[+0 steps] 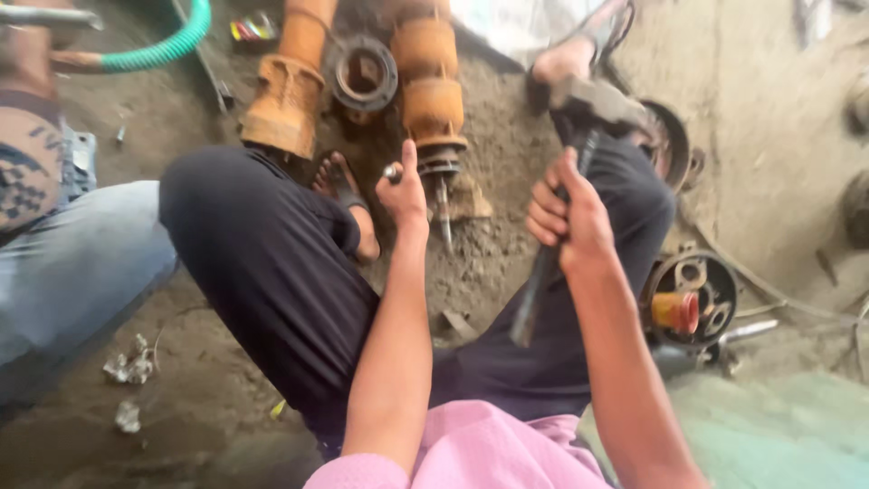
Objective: The person sits on the floor and uses a hammer and a metal rod to repeatedly strike a component of a disassembled mechanical part. They adjust the rod and the part's position multiple times while continuing to hammer.
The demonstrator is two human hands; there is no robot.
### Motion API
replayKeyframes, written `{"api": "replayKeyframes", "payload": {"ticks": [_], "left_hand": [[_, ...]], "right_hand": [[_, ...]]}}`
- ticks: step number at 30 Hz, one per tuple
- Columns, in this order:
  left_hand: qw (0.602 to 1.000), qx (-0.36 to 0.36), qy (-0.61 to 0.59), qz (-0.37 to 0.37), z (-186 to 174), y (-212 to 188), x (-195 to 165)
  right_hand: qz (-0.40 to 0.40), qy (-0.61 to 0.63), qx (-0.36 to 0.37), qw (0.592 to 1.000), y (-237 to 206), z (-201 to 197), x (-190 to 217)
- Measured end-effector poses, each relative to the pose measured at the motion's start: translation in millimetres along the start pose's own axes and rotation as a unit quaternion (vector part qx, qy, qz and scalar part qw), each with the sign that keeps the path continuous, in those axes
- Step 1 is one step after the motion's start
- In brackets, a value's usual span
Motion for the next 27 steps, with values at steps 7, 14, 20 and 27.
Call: {"api": "replayKeyframes", "payload": {"ticks": [7, 14, 20, 27], "left_hand": [[0.997, -0.002, -0.075, -0.01, -28.8, -27.2, -34.3], [0.998, -0.022, 0.015, -0.05, -58.6, -41.1, -44.2], [0.998, -0.028, -0.001, -0.056, -57.4, -48.3, -36.4], [0.999, -0.008, 0.016, -0.046, -55.5, -48.8, -32.7]], "right_hand": [[-0.063, 0.092, 0.136, 0.984, -137.8, 22.6, 52.1], [-0.057, 0.203, 0.232, 0.95, -203.2, 55.2, 47.5], [-0.047, 0.173, 0.208, 0.962, -202.6, 63.3, 42.0], [-0.027, 0.112, 0.15, 0.982, -177.2, 28.4, 36.8]]}}
Point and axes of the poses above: each hand's wrist, its own y-axis towards the middle knuckle, its own z-axis out of the palm, x = y × z, the point moved 5 cm from there along y, towards the middle knuckle, and after that the axes turned 1 degree about y, right-handed, at the moved point
